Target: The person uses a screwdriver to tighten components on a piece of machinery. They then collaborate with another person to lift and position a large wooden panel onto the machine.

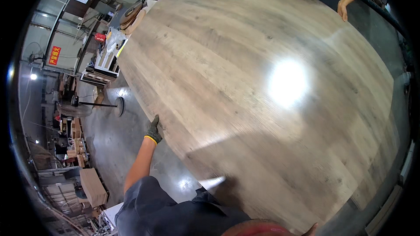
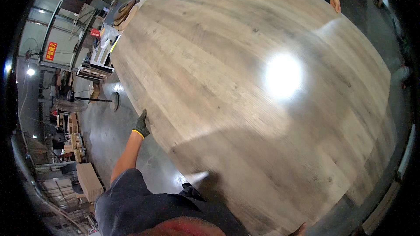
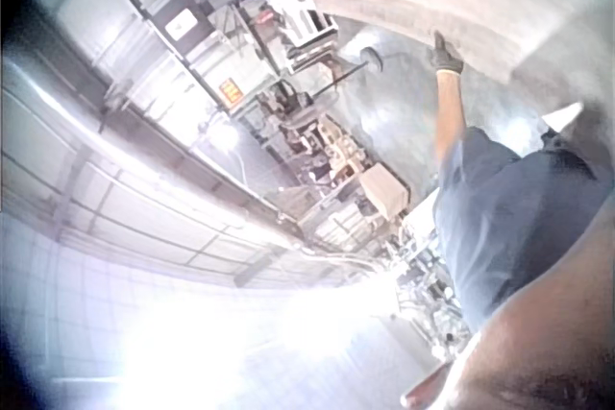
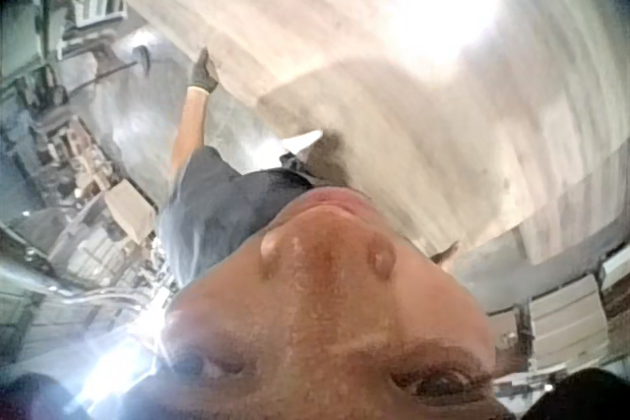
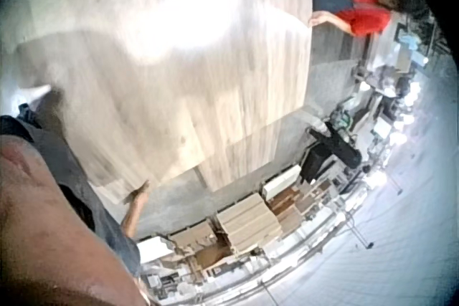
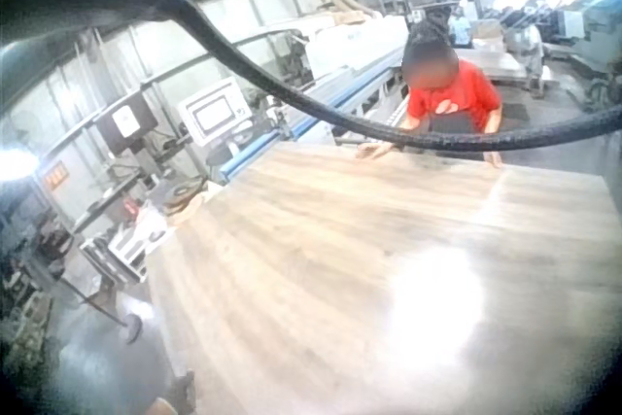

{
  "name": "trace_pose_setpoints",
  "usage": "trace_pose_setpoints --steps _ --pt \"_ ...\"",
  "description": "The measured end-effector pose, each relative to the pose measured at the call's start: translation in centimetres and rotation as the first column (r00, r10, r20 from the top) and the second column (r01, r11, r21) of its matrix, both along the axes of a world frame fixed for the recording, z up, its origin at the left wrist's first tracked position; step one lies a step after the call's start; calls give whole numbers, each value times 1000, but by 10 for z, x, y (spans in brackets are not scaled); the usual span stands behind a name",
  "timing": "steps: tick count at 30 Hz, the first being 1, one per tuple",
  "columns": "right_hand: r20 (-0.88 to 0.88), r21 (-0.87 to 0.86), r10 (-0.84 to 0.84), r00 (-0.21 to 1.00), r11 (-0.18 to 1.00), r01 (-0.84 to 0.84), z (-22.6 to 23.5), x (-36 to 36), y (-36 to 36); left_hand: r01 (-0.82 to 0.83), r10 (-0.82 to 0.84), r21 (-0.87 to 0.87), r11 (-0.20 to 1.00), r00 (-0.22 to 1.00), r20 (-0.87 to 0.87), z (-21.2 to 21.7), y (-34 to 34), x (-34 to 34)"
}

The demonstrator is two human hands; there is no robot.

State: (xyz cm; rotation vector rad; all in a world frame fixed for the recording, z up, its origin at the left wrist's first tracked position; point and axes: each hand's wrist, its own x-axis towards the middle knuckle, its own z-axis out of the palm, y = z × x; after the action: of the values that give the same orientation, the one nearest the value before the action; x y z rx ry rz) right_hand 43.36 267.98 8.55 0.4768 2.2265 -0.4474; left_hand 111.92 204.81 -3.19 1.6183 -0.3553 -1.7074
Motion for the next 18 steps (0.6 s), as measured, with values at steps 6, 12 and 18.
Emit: trace_pose_setpoints --steps 6,12,18 --pt "-59 223 35 998 975 -21 -29 -8 29 -85 77 45 995 984 162 10 -19 -13" --pt "53 245 -42 998 969 28 -1 -12 16 -116 88 78 990 951 296 22 -14 -33" --pt "1 165 -130 991 978 128 6 -5 -3 -19 4 48 999 955 298 16 -18 -28"
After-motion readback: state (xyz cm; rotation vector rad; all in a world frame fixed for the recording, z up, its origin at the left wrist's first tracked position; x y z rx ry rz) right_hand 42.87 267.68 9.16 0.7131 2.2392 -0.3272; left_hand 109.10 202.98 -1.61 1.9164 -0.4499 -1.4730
